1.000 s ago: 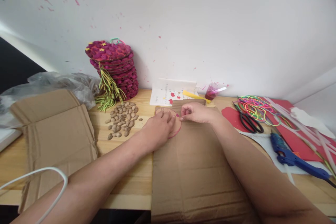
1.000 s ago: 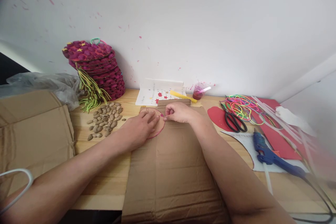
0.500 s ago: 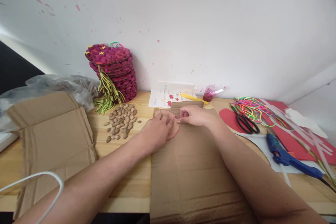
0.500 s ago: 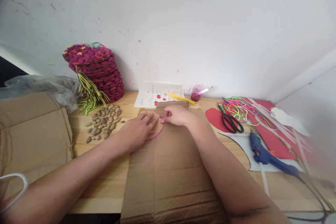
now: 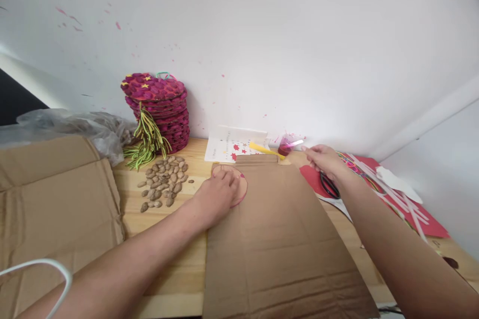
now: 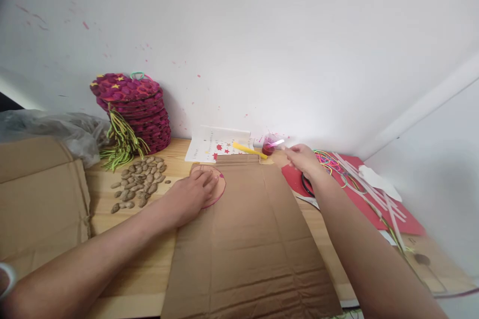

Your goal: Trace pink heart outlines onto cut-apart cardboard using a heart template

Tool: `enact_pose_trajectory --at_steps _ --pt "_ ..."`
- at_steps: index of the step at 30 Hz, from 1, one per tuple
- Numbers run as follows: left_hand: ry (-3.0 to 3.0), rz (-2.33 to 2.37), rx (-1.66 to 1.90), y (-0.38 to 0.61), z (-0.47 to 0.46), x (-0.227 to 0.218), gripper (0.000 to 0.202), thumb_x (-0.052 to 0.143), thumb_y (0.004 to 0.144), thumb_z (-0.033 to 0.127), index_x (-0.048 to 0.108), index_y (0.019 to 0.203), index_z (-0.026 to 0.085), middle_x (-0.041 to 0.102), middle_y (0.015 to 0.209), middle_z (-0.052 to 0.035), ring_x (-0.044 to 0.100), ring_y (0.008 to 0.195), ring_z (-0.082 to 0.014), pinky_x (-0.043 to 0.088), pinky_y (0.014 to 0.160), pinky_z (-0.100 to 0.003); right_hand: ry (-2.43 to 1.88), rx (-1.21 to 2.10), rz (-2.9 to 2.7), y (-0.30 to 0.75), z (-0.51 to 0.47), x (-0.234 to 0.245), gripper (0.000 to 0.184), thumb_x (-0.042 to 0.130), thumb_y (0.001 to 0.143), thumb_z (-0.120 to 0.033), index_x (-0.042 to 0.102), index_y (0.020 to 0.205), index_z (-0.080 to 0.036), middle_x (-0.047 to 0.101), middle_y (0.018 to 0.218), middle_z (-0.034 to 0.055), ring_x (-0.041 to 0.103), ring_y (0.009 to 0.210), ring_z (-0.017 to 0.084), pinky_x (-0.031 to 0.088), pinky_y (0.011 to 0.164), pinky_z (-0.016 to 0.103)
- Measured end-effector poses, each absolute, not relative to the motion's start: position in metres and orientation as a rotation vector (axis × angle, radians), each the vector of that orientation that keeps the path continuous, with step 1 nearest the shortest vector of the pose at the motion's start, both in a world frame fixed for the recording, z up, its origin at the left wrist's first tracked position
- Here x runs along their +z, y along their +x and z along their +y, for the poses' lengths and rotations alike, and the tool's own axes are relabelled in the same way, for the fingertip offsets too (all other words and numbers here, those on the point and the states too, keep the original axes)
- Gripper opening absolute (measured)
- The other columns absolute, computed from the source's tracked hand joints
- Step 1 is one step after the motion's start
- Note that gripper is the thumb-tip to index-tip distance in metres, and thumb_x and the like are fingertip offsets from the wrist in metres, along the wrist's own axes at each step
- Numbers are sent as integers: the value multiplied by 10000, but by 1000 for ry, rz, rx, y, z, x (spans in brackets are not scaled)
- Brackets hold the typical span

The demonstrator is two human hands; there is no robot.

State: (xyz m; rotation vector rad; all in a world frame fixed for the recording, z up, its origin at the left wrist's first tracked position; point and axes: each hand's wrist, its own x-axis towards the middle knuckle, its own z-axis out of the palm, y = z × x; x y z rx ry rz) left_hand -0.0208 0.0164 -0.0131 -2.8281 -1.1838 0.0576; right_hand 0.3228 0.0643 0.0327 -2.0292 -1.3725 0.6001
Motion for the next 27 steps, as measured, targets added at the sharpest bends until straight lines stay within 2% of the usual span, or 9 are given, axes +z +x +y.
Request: enact_pose_trajectory --at_steps 4,8,11,18,22,27 --pt "-2820 -1157 41 -22 17 -13 549 416 877 97 472 1423 75 540 1389 -200 499 1240 -314 454 999 -413 -1944 432 -1290 327 86 25 497 691 771 -594 577 1044 -195 653 782 52 574 570 149 429 485 265" --pt "-2812 -1158 64 -22 17 -13 562 425 865 90 473 1424 68 536 1397 -215 520 1214 -318 468 981 -417 -1902 313 -1356 323 109 26 396 698 766 -505 665 972 -168 709 872 72 634 703 163 495 631 276" --pt "-2798 -1177 89 -21 17 -12 562 432 862 90 478 1422 81 538 1405 -210 528 1209 -307 464 992 -415 -1899 245 -1432 318 118 29 312 668 783 -424 705 956 -168 731 893 65 649 758 169 494 714 286" --pt "-2784 -1149 129 -19 16 -9 562 407 878 85 460 1437 67 525 1432 -213 527 1233 -309 462 1009 -420 -1996 145 -1593 304 124 41 211 672 772 -378 735 849 -192 728 805 37 632 729 174 439 683 282" --pt "-2799 -1147 132 -19 17 -8 573 411 884 98 439 1453 47 509 1447 -222 517 1247 -326 459 1014 -428 -2015 49 -1642 311 127 62 231 644 811 -369 749 899 -184 726 841 54 628 773 191 431 718 304" --pt "-2811 -1174 119 -19 16 -8 576 422 887 101 430 1460 45 521 1435 -222 509 1261 -333 469 1000 -426 -2021 53 -1710 322 127 81 251 652 827 -391 762 927 -189 721 804 51 629 731 191 442 692 308"
